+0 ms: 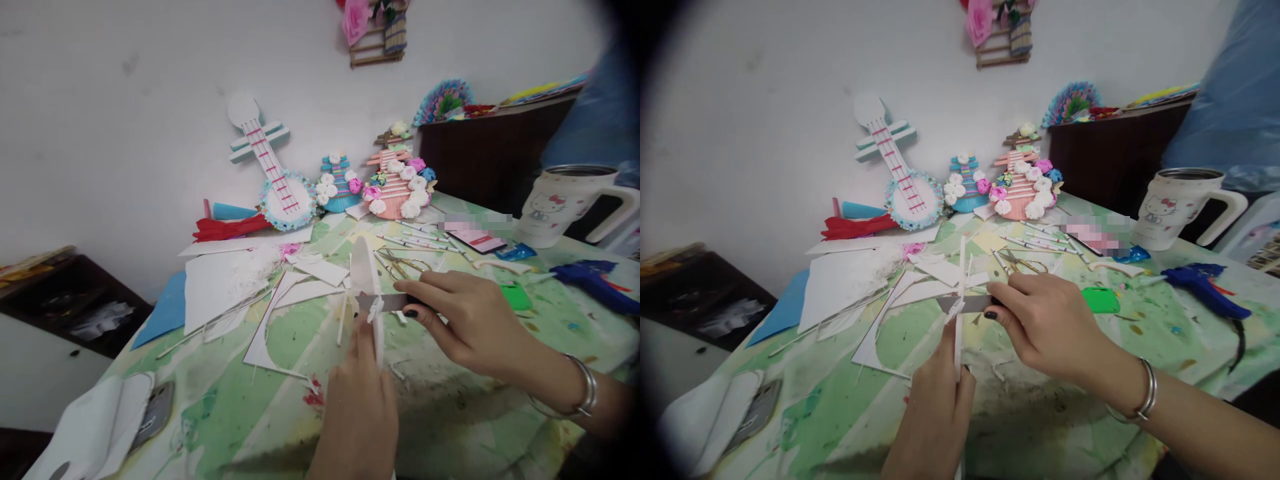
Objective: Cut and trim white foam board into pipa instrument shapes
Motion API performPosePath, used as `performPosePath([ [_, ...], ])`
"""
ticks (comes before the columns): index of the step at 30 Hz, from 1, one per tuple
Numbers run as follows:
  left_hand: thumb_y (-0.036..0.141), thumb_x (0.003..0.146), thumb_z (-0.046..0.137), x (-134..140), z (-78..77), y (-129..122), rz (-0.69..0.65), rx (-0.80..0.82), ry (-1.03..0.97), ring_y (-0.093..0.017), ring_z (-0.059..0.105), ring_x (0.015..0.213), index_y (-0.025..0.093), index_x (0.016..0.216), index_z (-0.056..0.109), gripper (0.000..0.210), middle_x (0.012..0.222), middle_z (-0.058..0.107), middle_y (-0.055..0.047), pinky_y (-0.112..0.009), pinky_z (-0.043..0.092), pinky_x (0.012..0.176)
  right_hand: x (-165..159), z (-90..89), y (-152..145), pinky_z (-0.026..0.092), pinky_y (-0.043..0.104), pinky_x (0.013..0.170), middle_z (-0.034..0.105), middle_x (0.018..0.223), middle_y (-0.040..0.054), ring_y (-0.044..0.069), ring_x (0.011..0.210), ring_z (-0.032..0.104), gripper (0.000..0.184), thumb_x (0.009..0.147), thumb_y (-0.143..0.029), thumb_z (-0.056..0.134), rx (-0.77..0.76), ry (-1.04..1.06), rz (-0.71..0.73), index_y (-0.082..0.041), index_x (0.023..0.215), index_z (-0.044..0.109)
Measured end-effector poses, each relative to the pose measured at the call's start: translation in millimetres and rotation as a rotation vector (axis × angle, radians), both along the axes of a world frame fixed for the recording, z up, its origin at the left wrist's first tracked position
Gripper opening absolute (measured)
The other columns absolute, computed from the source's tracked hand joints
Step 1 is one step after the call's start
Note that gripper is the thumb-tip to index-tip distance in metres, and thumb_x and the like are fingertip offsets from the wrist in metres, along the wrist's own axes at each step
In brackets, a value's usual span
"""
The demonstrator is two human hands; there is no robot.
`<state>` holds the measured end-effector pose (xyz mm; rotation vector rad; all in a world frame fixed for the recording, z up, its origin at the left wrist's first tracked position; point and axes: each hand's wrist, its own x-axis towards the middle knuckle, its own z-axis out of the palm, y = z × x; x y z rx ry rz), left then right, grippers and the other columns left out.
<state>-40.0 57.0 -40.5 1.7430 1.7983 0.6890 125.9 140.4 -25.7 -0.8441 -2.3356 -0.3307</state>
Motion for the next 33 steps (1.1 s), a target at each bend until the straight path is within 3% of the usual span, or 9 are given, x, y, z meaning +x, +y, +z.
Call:
performPosePath([
  [17, 0.010, 0.081, 0.036, 2.1, -5.2, -0.6, -0.043, -0.050, 0.057, -0.029, 0.046, 0.125, 0.015, 0.147, 0.017, 0.069, 0.144, 0.039, -0.018, -0.039, 0.035, 0.100, -3.3, 3.6, -0.1, 0.037, 0.029, 0.061, 0.061, 0.077, 0.0068, 0.018, 0.069, 0.056, 0.029, 0.095, -0.031, 0.035, -0.113, 0.028, 0.022, -0.016, 0.100, 0.060],
  [28, 0.006, 0.078, 0.038, 9.9, 0.8, -1.4, -0.028, -0.063, 0.090, -0.029, 0.048, 0.123, 0.021, 0.148, 0.016, 0.075, 0.149, 0.030, -0.012, -0.038, 0.036, 0.099, -8.4, 6.6, -3.3, 0.034, 0.029, 0.058, 0.058, 0.072, 0.0054, 0.018, 0.065, 0.053, 0.029, 0.094, -0.031, 0.036, -0.080, 0.000, 0.014, -0.016, 0.098, 0.061],
  [33, 0.008, 0.078, 0.039, 7.9, 0.5, -2.2, -0.036, -0.059, 0.079, -0.030, 0.048, 0.124, 0.020, 0.148, 0.013, 0.075, 0.148, 0.033, -0.014, -0.039, 0.037, 0.098, -7.6, 6.8, -1.5, 0.033, 0.029, 0.057, 0.056, 0.071, 0.0047, 0.017, 0.064, 0.051, 0.028, 0.093, -0.031, 0.037, -0.086, 0.004, 0.032, -0.016, 0.097, 0.061],
])
